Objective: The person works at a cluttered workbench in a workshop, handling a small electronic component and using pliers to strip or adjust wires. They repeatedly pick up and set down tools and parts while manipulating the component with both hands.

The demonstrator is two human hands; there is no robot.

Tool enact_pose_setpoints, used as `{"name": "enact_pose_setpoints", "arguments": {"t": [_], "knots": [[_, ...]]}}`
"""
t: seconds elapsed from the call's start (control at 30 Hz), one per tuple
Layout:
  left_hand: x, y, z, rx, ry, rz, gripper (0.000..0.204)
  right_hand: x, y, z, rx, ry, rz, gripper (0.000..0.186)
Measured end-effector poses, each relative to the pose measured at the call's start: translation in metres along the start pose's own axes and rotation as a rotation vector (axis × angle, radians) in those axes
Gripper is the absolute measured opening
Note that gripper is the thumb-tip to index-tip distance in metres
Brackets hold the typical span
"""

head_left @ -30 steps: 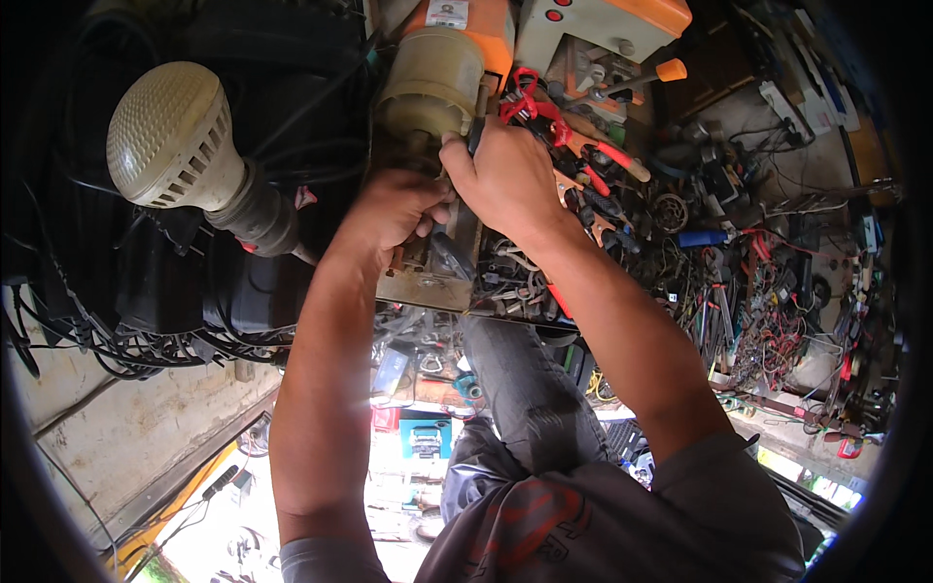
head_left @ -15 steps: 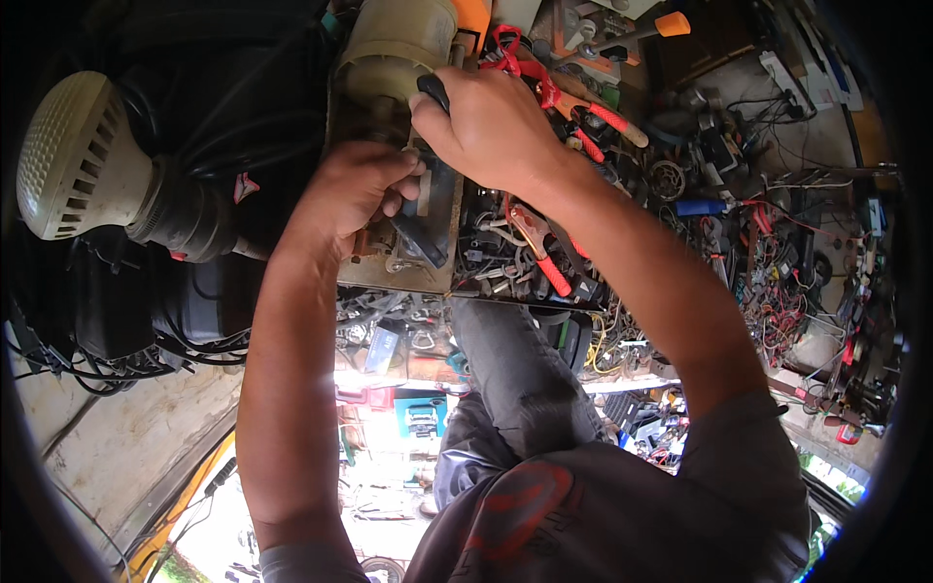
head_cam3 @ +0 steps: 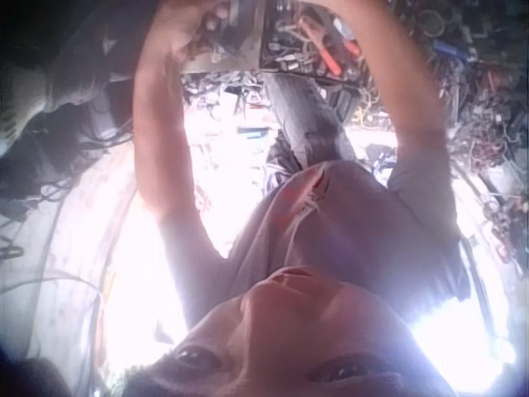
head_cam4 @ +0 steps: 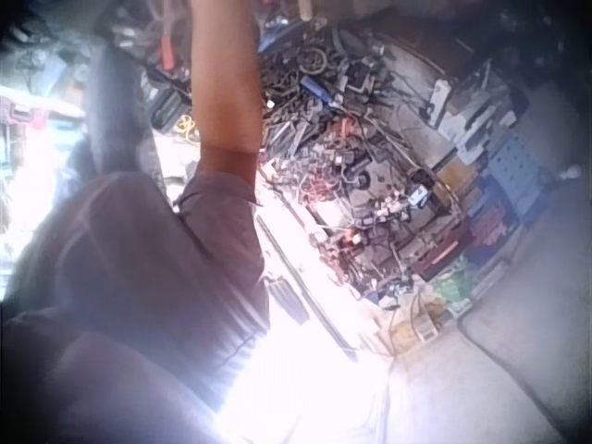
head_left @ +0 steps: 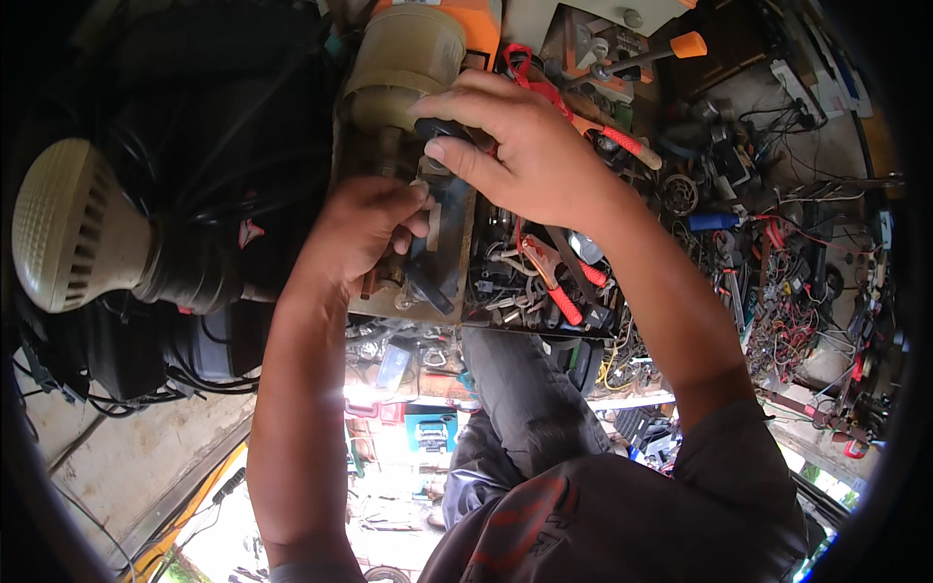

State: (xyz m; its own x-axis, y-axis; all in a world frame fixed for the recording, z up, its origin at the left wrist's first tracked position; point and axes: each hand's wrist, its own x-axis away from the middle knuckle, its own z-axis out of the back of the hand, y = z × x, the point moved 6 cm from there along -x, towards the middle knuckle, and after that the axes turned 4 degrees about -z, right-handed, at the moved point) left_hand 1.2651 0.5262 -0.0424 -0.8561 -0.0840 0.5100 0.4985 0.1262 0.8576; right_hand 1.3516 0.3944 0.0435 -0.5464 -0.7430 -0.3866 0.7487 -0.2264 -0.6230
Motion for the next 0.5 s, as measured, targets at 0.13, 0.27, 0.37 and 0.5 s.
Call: {"name": "enact_pose_setpoints", "arguments": {"t": [0.13, 0.27, 0.37, 0.5], "knots": [[0.001, 0.000, 0.000, -0.021, 0.016, 0.023, 0.023, 0.001, 0.000, -0.001, -0.018, -0.003, -0.011, 0.028], [0.002, 0.000, 0.000, -0.032, 0.025, 0.029, 0.024, -0.003, -0.001, 0.000, -0.047, -0.042, 0.021, 0.024], [0.001, 0.000, 0.001, -0.042, 0.018, 0.037, 0.025, -0.008, 0.000, 0.001, -0.091, -0.099, 0.045, 0.024], [0.000, 0.000, -0.001, -0.055, -0.003, 0.028, 0.027, -0.012, 0.001, 0.001, -0.079, -0.152, 0.071, 0.024]]}}
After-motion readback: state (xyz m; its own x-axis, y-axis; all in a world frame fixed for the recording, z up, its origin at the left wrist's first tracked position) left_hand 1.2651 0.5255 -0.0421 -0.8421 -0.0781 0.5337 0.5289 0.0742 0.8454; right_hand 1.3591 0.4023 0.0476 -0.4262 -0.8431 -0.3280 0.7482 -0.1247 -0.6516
